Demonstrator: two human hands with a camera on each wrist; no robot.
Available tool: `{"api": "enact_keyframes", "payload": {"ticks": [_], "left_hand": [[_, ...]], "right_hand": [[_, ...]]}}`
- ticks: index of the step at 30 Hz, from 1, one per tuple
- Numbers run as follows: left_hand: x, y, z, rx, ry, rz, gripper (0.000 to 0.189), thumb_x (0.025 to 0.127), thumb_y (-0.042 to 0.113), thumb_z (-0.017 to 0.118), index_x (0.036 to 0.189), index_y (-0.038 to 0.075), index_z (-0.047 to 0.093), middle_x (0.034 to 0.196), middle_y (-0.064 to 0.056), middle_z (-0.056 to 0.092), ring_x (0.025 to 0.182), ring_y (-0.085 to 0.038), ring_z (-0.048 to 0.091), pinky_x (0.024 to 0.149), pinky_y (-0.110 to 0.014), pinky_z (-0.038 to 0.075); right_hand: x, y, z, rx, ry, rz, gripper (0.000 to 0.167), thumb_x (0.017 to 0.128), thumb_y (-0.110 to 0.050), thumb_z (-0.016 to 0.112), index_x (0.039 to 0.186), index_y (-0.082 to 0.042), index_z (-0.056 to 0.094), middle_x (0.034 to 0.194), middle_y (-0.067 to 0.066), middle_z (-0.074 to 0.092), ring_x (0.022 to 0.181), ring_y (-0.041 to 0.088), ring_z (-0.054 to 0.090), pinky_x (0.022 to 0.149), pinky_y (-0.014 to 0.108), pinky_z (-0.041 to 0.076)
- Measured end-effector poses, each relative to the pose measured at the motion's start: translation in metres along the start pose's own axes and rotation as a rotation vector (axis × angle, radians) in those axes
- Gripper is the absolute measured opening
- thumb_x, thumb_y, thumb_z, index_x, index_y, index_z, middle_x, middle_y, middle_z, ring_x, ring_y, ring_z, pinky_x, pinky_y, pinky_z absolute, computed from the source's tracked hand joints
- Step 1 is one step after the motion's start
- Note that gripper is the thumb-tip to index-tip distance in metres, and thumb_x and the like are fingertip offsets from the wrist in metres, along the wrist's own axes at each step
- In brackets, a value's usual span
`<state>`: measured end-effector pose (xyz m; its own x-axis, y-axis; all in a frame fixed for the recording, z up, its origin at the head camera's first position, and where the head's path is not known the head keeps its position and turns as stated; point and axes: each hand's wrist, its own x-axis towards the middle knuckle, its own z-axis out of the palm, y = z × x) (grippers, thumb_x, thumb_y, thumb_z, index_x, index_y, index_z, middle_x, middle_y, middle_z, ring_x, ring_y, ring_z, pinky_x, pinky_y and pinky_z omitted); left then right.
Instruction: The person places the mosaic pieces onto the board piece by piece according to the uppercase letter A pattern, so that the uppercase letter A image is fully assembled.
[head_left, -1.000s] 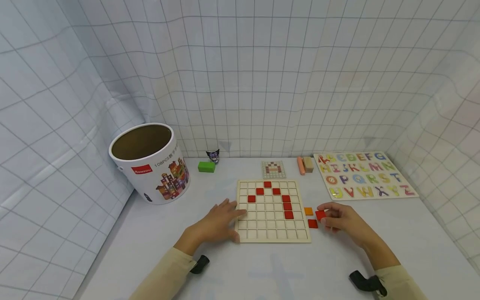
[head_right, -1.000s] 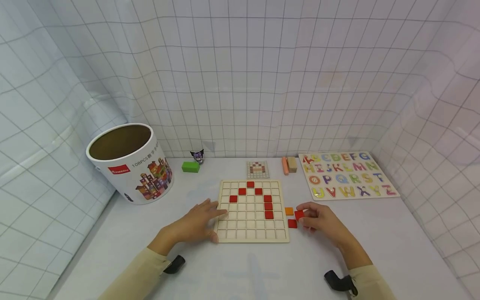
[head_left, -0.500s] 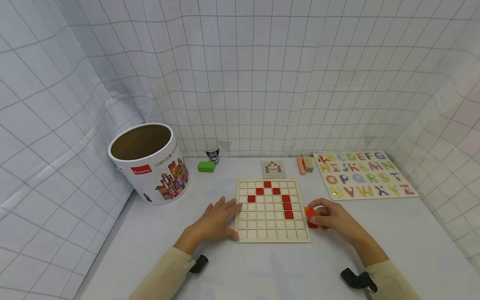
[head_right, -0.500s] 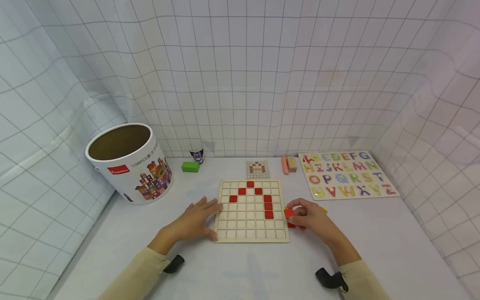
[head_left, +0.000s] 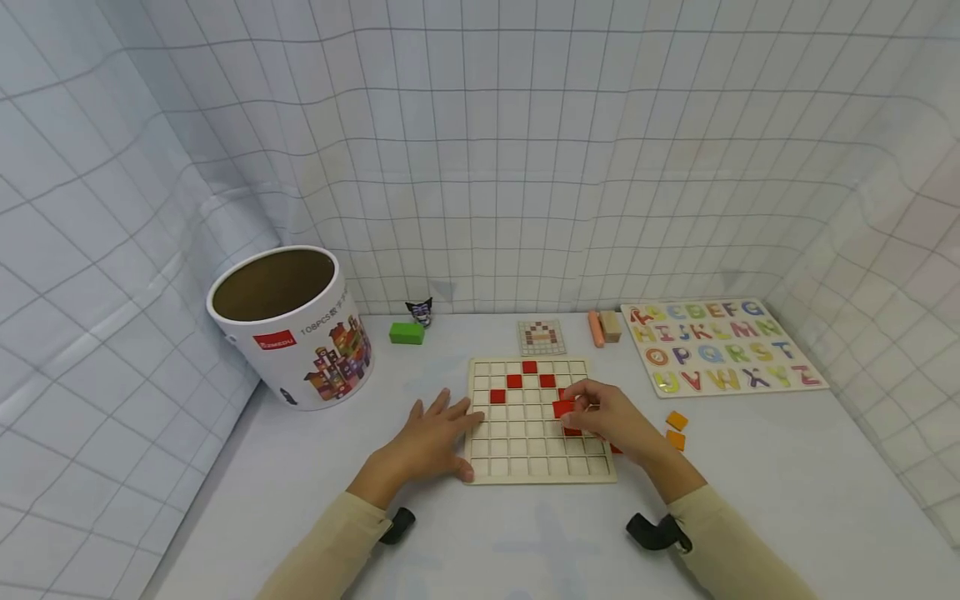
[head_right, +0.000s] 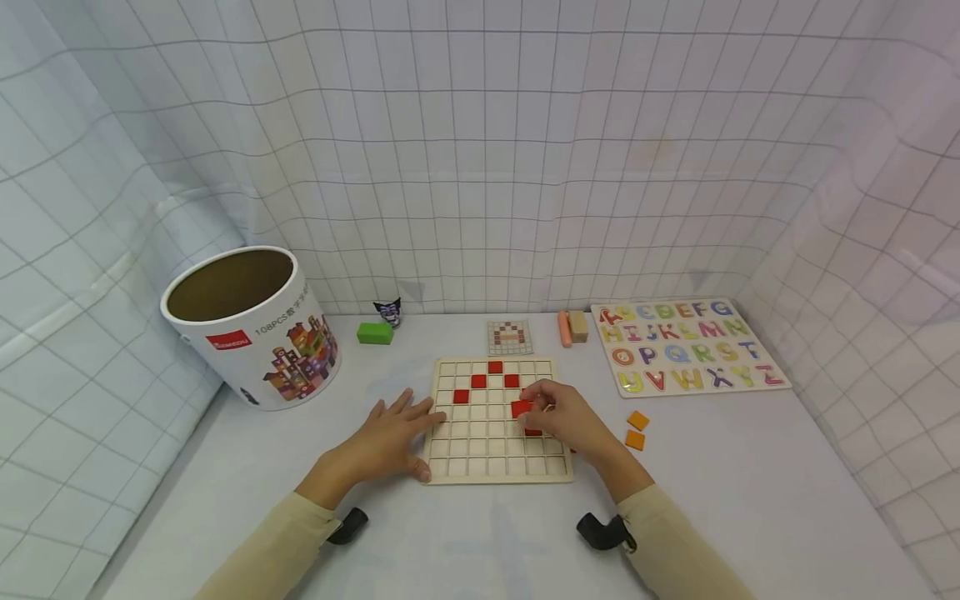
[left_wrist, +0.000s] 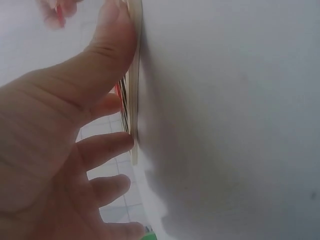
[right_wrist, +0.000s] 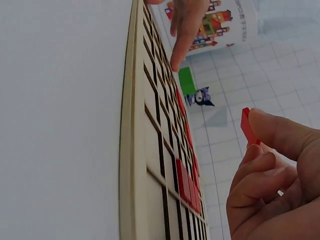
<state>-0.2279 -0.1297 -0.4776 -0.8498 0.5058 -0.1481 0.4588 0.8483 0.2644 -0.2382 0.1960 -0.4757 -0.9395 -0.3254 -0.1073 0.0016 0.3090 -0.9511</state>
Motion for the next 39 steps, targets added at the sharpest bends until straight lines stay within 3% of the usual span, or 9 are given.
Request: {"api": "enact_keyframes", "payload": {"ticks": [6, 11, 16, 22, 31, 34, 39], "left_hand": [[-0.001, 0.004, -0.004, 0.012, -0.041, -0.018, 0.093, 0.073, 0.051, 0.084, 0.155, 0.023, 0.047, 0.165, -0.01, 0.033, 0.155, -0.043, 0.015, 0.114, -0.074, 0.016], [-0.001, 0.008, -0.006, 0.001, -0.07, -0.011, 0.093, 0.074, 0.049, 0.084, 0.155, 0.022, 0.046, 0.164, -0.014, 0.035, 0.154, -0.045, 0.017, 0.113, -0.075, 0.019], [0.0, 0.007, -0.004, 0.016, -0.063, -0.015, 0.097, 0.075, 0.051, 0.083, 0.157, 0.019, 0.041, 0.164, -0.012, 0.035, 0.154, -0.044, 0.018, 0.114, -0.073, 0.02], [0.002, 0.007, -0.007, 0.021, -0.079, -0.021, 0.101, 0.077, 0.05, 0.081, 0.159, 0.012, 0.036, 0.166, -0.01, 0.031, 0.155, -0.04, 0.017, 0.117, -0.07, 0.019], [0.002, 0.01, -0.009, 0.013, -0.087, -0.009, 0.097, 0.077, 0.05, 0.081, 0.157, 0.011, 0.041, 0.165, -0.013, 0.032, 0.154, -0.041, 0.019, 0.116, -0.071, 0.02], [0.002, 0.009, -0.007, 0.006, -0.09, -0.008, 0.096, 0.078, 0.049, 0.082, 0.157, 0.013, 0.041, 0.165, -0.014, 0.032, 0.154, -0.041, 0.02, 0.116, -0.07, 0.02], [0.001, 0.007, -0.006, 0.0, -0.079, -0.008, 0.097, 0.077, 0.048, 0.083, 0.158, 0.017, 0.04, 0.165, -0.014, 0.032, 0.154, -0.042, 0.021, 0.115, -0.071, 0.02]], "right_hand": [[0.035, -0.012, 0.042, -0.049, -0.076, -0.006, 0.029, 0.088, -0.017, 0.079, 0.113, -0.007, 0.066, 0.078, 0.004, 0.054, 0.06, 0.015, 0.043, 0.054, 0.026, 0.038], [0.055, -0.021, 0.067, -0.214, -0.09, 0.017, 0.025, 0.086, -0.018, 0.082, 0.106, -0.013, 0.069, 0.078, 0.003, 0.057, 0.064, 0.015, 0.051, 0.058, 0.027, 0.042], [0.066, -0.024, 0.079, -0.364, -0.047, -0.002, 0.024, 0.085, -0.013, 0.081, 0.105, -0.014, 0.068, 0.076, 0.002, 0.06, 0.064, 0.015, 0.053, 0.058, 0.029, 0.043], [0.067, -0.026, 0.083, -0.457, -0.004, -0.021, 0.025, 0.084, -0.013, 0.081, 0.105, -0.013, 0.067, 0.075, 0.002, 0.059, 0.066, 0.016, 0.053, 0.058, 0.03, 0.043], [0.055, -0.031, 0.073, -0.415, -0.024, -0.041, 0.027, 0.086, -0.012, 0.079, 0.11, -0.012, 0.068, 0.075, 0.002, 0.059, 0.062, 0.015, 0.052, 0.056, 0.029, 0.042], [0.04, -0.035, 0.054, -0.36, -0.047, -0.083, 0.027, 0.09, -0.016, 0.076, 0.115, -0.01, 0.068, 0.082, 0.002, 0.061, 0.066, 0.017, 0.054, 0.059, 0.031, 0.045], [0.007, -0.037, 0.001, -0.323, -0.056, -0.134, 0.032, 0.096, -0.021, 0.07, 0.124, -0.006, 0.067, 0.099, 0.004, 0.063, 0.074, 0.023, 0.058, 0.063, 0.035, 0.051]]}}
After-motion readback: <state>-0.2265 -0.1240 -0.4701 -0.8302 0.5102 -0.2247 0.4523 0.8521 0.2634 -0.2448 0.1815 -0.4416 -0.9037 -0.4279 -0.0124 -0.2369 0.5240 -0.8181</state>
